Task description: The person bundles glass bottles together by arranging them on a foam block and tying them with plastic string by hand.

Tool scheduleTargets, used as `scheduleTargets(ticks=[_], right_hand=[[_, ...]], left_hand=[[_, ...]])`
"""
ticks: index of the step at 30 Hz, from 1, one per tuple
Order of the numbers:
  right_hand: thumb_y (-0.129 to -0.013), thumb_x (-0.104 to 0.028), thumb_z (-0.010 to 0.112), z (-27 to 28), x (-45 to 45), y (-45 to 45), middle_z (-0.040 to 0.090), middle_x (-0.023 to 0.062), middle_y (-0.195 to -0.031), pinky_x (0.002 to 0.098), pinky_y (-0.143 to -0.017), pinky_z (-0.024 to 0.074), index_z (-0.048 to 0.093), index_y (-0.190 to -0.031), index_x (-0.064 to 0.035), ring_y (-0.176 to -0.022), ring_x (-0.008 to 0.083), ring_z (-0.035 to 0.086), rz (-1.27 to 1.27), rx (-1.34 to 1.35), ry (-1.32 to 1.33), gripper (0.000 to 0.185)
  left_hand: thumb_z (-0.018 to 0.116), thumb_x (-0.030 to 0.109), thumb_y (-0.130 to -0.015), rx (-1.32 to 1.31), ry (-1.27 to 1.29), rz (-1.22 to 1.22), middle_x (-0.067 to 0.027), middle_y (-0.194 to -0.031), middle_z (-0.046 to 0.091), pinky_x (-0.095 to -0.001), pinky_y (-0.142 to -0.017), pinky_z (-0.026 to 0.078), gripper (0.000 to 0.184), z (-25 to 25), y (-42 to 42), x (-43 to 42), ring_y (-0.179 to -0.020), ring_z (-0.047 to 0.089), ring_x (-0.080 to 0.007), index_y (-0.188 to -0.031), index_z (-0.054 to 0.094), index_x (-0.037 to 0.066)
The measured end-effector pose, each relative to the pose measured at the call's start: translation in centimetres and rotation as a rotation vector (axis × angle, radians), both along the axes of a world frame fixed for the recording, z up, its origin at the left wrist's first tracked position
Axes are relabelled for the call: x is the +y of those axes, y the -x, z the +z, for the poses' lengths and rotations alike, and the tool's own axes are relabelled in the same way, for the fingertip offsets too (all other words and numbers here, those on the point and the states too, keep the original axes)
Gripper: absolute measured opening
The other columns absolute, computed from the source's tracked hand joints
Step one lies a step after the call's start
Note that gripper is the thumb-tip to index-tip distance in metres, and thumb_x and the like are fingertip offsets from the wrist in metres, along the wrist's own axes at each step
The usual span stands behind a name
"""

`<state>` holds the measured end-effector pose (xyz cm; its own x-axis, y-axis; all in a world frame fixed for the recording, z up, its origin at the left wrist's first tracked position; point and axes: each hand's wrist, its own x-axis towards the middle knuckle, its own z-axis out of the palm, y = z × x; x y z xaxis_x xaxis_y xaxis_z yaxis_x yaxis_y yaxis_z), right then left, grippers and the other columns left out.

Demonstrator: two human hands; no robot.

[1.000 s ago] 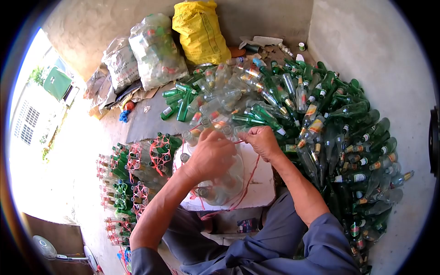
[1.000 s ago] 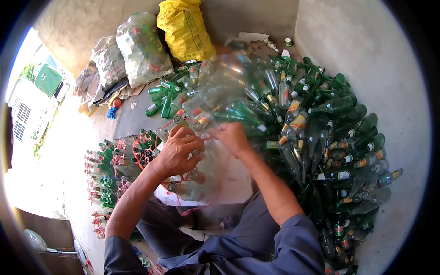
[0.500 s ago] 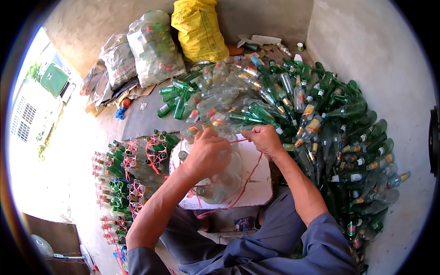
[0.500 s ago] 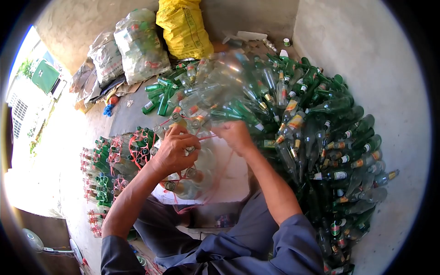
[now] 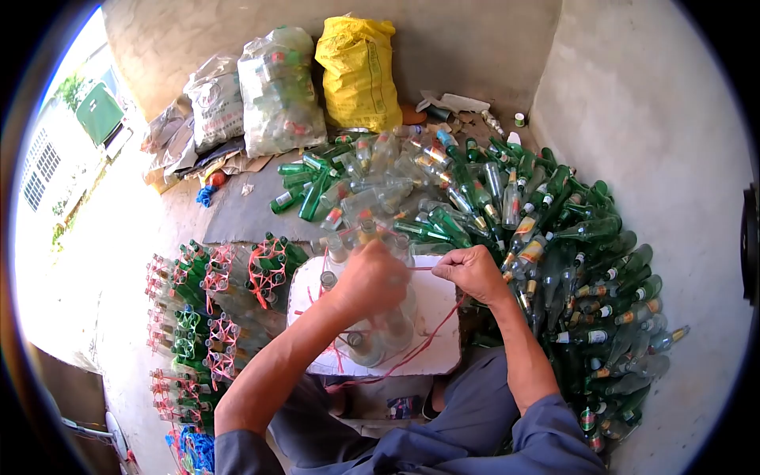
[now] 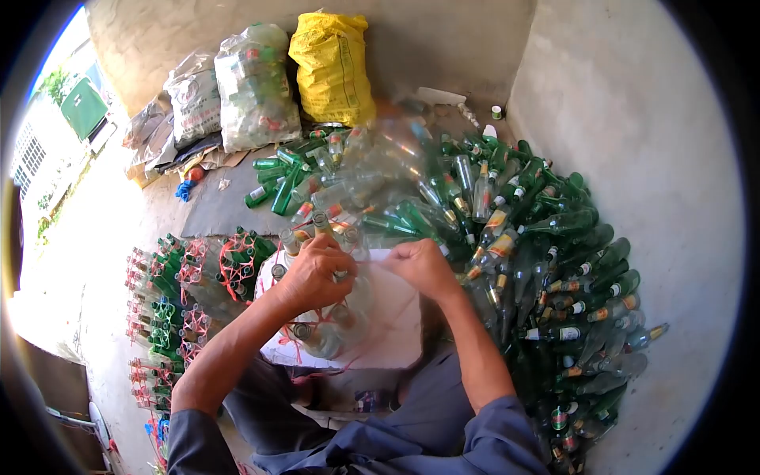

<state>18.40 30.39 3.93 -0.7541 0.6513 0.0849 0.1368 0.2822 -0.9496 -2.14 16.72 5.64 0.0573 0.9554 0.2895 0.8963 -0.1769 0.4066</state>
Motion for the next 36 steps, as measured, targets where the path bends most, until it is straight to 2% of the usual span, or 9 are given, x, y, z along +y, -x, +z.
scheduleTargets(ticks=[4, 7, 8, 11, 15, 16, 25, 28, 36], right_hand=[[-0.085, -0.006, 0.077, 1.5, 1.8, 0.9, 0.071, 0.0018, -0.075, 0.0248, -0.061, 0.0483, 0.076, -0.088, 0.0002, -0.066, 0.0076, 0.06, 0.087, 0.001, -0.067, 0.006], [-0.082, -0.008, 0.078, 4.5, 2.3, 3.6, 0.07, 0.0078, -0.074, 0.0308, -0.061, 0.0509, 0.076, -0.086, -0.0023, -0.063, 0.0199, 0.064, 0.133, 0.058, -0.736, 0.007], [-0.079, -0.013, 0.078, 5.1, 2.3, 4.8, 0.068, 0.0118, -0.076, 0.0371, -0.062, 0.0519, 0.075, -0.085, -0.0046, -0.067, 0.0305, 0.065, 0.138, 0.084, -0.846, 0.01], [-0.08, -0.016, 0.077, 5.1, 3.3, 8.5, 0.069, 0.01, -0.076, 0.0403, -0.063, 0.052, 0.075, -0.082, -0.0053, -0.068, 0.0309, 0.065, 0.172, 0.059, -0.874, 0.011], [-0.078, -0.017, 0.076, 2.7, 5.0, 11.4, 0.069, 0.0123, -0.077, 0.0365, -0.066, 0.0534, 0.078, -0.081, -0.0072, -0.07, 0.0287, 0.067, 0.243, -0.035, -0.562, 0.011], [-0.078, -0.016, 0.077, 2.0, 5.2, 11.6, 0.072, 0.0106, -0.076, 0.0322, -0.067, 0.0527, 0.078, -0.082, -0.0056, -0.069, 0.02, 0.068, 0.229, -0.082, -0.483, 0.011], [-0.084, -0.015, 0.081, -3.9, 5.8, 11.5, 0.072, 0.0002, -0.077, 0.0228, -0.064, 0.0486, 0.078, -0.085, -0.0013, -0.069, 0.0065, 0.061, 0.236, 0.169, 0.341, 0.014], [-0.089, -0.023, 0.078, -6.6, 6.4, 12.3, 0.072, -0.0008, -0.081, 0.0253, -0.066, 0.0478, 0.079, -0.099, -0.0001, -0.071, 0.0071, 0.057, 0.267, 0.201, 0.322, 0.025], [-0.094, -0.024, 0.073, -8.6, 6.3, 13.0, 0.067, -0.0049, -0.077, 0.0232, -0.056, 0.0386, 0.079, -0.102, -0.0028, -0.063, 0.0031, 0.048, 0.296, 0.243, 0.366, 0.024]], left_hand=[[0.074, 0.015, -0.065, 0.105, -0.082, -0.038, -0.0018, -0.082, 0.07, -0.0429, -0.094, 0.045, 0.016, 0.2, -0.1, 0.1, -0.098, 0.06, -0.026, -0.081, 0.074, 0.015], [0.074, 0.015, -0.064, 0.05, -0.123, -0.029, -0.0017, -0.081, 0.069, -0.0429, -0.093, 0.044, 0.015, 0.1, -0.2, 0.1, -0.097, 0.06, -0.0257, -0.079, 0.074, 0.015], [0.074, 0.015, -0.064, 0.041, -0.115, -0.022, -0.0019, -0.081, 0.069, -0.0427, -0.093, 0.044, 0.015, 0.1, -0.2, 0.1, -0.097, 0.059, -0.0256, -0.08, 0.074, 0.015], [0.073, 0.014, -0.065, 0.0, -0.108, -0.015, -0.0025, -0.081, 0.069, -0.0421, -0.091, 0.045, 0.015, 0.0, -0.1, 0.1, -0.096, 0.059, -0.0255, -0.08, 0.074, 0.014], [0.073, 0.014, -0.065, -0.055, -0.141, -0.035, -0.003, -0.083, 0.07, -0.0417, -0.091, 0.045, 0.017, -0.1, 0.0, 0.1, -0.095, 0.06, -0.0259, -0.082, 0.074, 0.013], [0.073, 0.014, -0.065, -0.06, -0.148, -0.043, -0.0031, -0.083, 0.07, -0.0416, -0.091, 0.045, 0.017, 0.1, 0.0, 0.1, -0.094, 0.06, -0.026, -0.082, 0.074, 0.012], [0.071, 0.011, -0.072, -0.291, -0.141, 0.112, -0.0102, -0.101, 0.073, -0.0429, -0.098, 0.045, 0.014, 0.7, 0.8, 0.6, -0.102, 0.063, -0.0304, -0.085, 0.072, 0.005], [0.071, 0.014, -0.075, -0.299, -0.093, 0.265, -0.017, -0.113, 0.071, -0.0455, -0.104, 0.043, 0.018, -0.2, 0.9, 0.9, -0.108, 0.063, -0.0353, -0.088, 0.073, 0.003], [0.066, 0.022, -0.084, -0.322, 0.124, 0.324, -0.0218, -0.139, 0.06, -0.0446, -0.107, 0.043, 0.023, 0.7, 0.4, 1.0, -0.12, 0.059, -0.0389, -0.097, 0.073, 0.004]])
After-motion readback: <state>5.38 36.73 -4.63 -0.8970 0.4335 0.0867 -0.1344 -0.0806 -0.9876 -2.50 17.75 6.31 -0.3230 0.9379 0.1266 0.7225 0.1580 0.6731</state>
